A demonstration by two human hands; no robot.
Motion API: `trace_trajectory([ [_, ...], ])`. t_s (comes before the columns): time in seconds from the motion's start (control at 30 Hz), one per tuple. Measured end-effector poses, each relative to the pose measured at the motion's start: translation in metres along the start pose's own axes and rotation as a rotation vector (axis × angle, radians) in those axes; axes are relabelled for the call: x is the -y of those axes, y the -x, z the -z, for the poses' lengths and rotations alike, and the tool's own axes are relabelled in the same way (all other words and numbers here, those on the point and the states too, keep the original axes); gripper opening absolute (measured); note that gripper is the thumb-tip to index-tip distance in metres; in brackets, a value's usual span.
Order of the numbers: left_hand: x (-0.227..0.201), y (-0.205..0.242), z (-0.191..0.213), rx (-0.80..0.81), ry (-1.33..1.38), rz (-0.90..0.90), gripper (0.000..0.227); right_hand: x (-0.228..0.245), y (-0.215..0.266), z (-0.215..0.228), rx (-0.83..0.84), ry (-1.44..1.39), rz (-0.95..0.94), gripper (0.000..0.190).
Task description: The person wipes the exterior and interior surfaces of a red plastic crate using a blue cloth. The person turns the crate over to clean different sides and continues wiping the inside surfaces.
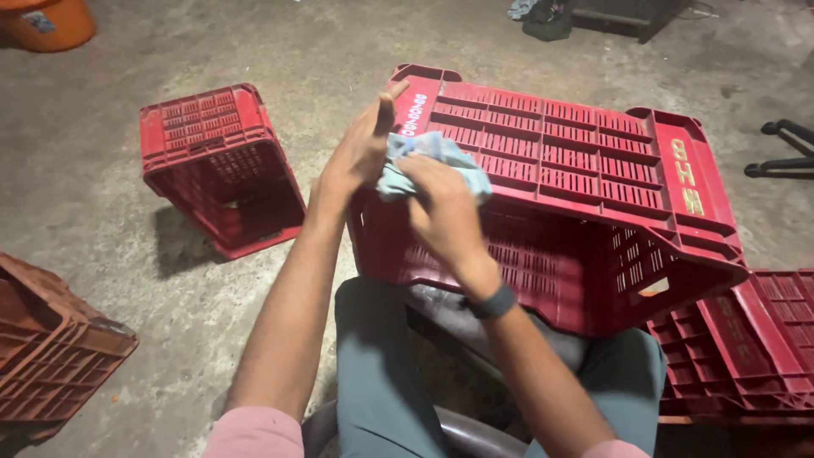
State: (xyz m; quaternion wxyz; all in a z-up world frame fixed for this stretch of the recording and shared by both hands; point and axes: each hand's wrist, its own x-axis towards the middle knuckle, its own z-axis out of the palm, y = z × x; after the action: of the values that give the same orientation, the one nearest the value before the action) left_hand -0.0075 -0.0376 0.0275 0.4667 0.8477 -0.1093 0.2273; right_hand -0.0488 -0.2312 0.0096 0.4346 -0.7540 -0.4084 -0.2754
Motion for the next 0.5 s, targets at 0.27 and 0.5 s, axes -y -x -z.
trace_trajectory([
  [0.27, 0.013, -0.005, -0.004, 0.011, 0.294, -0.031, 0.116, -0.015, 0.039, 0.105, 0.015, 0.263, -0.018, 0.046],
  [0.5, 0.032, -0.010, -0.011, -0.054, 0.536, 0.037, 0.114, -0.007, 0.031, 0.076, 0.051, 0.229, 0.023, 0.054],
])
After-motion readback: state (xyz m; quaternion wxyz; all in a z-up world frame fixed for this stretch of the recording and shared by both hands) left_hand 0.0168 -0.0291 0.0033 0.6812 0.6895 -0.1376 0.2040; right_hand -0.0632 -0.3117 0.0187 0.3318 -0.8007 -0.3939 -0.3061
